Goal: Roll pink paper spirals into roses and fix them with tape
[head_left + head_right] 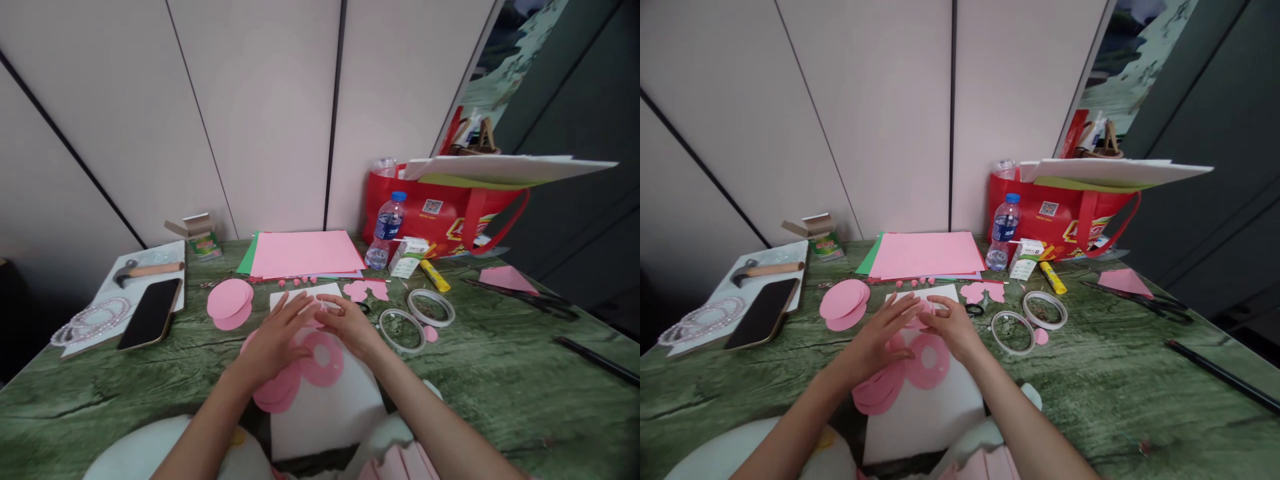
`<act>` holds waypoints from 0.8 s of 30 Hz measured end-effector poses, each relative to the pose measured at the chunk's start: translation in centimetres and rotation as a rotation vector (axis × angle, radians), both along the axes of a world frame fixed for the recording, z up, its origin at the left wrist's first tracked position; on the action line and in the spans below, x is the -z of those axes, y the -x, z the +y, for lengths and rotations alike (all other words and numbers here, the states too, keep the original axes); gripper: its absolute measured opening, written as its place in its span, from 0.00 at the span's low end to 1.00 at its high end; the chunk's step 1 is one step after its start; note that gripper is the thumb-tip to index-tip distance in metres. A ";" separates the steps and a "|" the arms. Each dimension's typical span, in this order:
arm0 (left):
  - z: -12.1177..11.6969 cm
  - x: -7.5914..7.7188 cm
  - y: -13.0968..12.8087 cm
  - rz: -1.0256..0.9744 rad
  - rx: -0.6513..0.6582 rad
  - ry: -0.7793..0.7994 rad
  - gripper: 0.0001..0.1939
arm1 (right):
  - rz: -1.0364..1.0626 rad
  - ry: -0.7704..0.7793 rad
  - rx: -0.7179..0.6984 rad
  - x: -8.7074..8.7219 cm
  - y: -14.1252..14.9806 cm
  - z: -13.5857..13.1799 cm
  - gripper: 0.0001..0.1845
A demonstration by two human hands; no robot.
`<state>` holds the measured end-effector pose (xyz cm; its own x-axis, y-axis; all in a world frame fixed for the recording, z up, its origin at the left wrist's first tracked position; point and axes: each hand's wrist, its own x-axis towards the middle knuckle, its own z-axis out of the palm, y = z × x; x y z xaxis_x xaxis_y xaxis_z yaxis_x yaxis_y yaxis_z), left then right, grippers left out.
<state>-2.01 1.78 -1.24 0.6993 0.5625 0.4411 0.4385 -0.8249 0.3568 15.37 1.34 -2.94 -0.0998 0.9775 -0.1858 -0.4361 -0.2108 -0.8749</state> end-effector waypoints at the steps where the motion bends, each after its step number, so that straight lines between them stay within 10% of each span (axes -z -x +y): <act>1: 0.0 0.3 0.0 -0.017 0.004 -0.004 0.27 | 0.032 0.009 -0.016 -0.1 0.1 0.0 0.28; 8: 0.0 -0.2 -0.3 -0.460 -0.409 0.521 0.12 | -0.032 0.074 0.065 -0.2 0.0 0.4 0.22; 14: 0.1 -0.7 -0.1 -0.782 -0.288 1.062 0.18 | -0.039 -0.082 0.020 -0.1 0.0 0.2 0.20; 24: -0.3 -1.0 -0.4 -0.671 -0.254 1.066 0.18 | -0.139 -0.248 -0.097 0.0 0.1 -0.3 0.19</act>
<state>-1.64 1.50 -0.22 0.3377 0.9375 -0.0845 0.0192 0.0828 0.9964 15.22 1.04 -2.91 -0.1853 0.9819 0.0389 -0.2965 -0.0181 -0.9549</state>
